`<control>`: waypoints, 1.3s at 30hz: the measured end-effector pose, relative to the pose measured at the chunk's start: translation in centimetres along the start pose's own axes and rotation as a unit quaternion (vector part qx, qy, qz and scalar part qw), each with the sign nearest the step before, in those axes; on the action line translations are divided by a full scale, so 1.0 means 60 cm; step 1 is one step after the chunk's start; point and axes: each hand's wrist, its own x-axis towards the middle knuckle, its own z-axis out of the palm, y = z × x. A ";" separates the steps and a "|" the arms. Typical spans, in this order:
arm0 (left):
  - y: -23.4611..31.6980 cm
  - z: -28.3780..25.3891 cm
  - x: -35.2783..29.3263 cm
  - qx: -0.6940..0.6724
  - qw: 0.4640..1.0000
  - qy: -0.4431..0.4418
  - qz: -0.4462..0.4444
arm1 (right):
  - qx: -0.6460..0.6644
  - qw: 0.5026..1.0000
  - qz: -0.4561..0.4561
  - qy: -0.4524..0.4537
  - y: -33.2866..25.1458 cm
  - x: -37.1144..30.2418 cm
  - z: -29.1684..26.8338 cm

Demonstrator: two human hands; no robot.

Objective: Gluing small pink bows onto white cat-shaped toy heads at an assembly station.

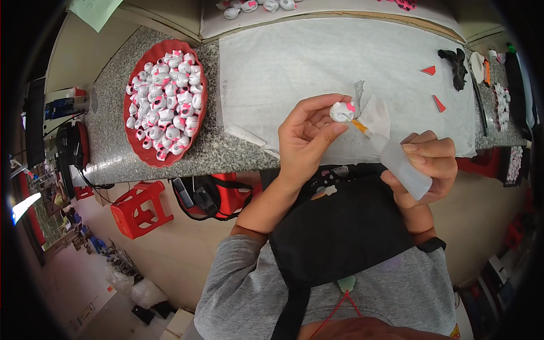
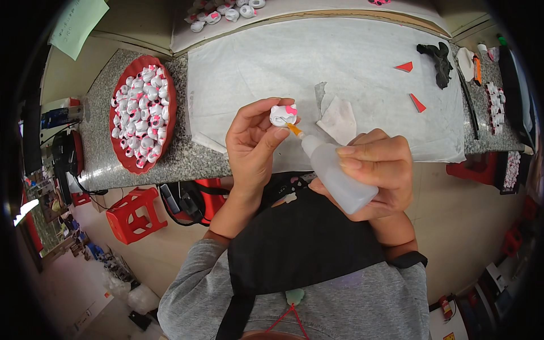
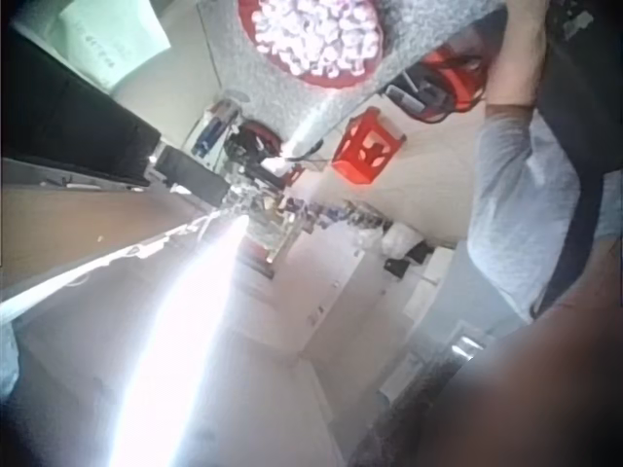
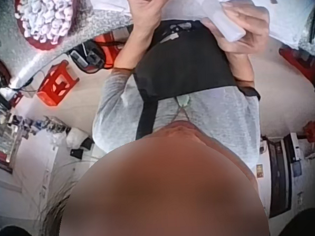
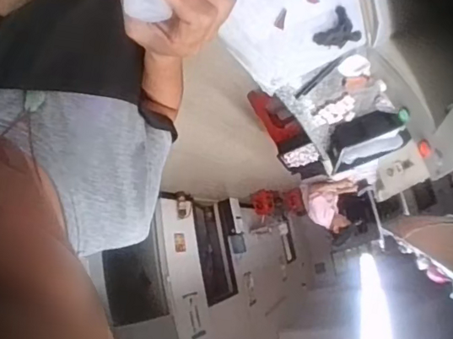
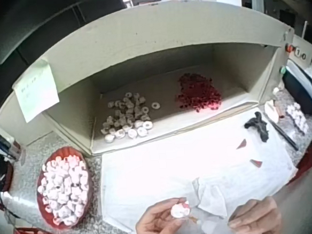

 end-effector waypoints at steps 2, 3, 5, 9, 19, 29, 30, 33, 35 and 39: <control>-0.003 -0.002 0.000 0.069 0.997 -0.018 0.036 | 0.001 1.000 -0.002 0.002 0.000 0.000 0.001; -0.002 -0.002 -0.001 0.069 0.997 -0.018 0.035 | 0.000 1.000 0.000 -0.002 0.000 0.001 0.001; -0.001 -0.003 -0.001 0.105 0.994 -0.018 0.036 | -0.001 1.000 0.002 -0.005 -0.002 0.002 0.001; -0.001 -0.006 0.002 0.126 0.991 -0.022 0.042 | -0.039 0.998 0.039 -0.031 -0.009 0.003 -0.003; 0.018 -0.034 0.016 0.094 0.992 0.071 0.048 | 0.010 0.995 0.103 -0.007 0.030 0.034 -0.034; 0.042 -0.051 0.021 0.055 0.990 0.099 0.080 | -0.360 0.917 0.143 -0.098 0.253 0.209 -0.052; 0.040 -0.052 0.021 0.055 0.991 0.092 0.080 | -0.363 0.917 0.138 -0.095 0.283 0.223 -0.049; 0.040 -0.050 0.016 0.056 0.991 0.094 0.075 | -0.571 0.803 0.072 -0.158 0.326 0.243 -0.037; 0.037 -0.050 0.016 0.057 0.991 0.095 0.074 | -0.540 0.826 0.019 -0.161 0.323 0.240 -0.033; 0.038 -0.046 0.011 0.056 0.992 0.094 0.065 | -0.323 0.921 0.172 -0.133 0.210 0.202 -0.020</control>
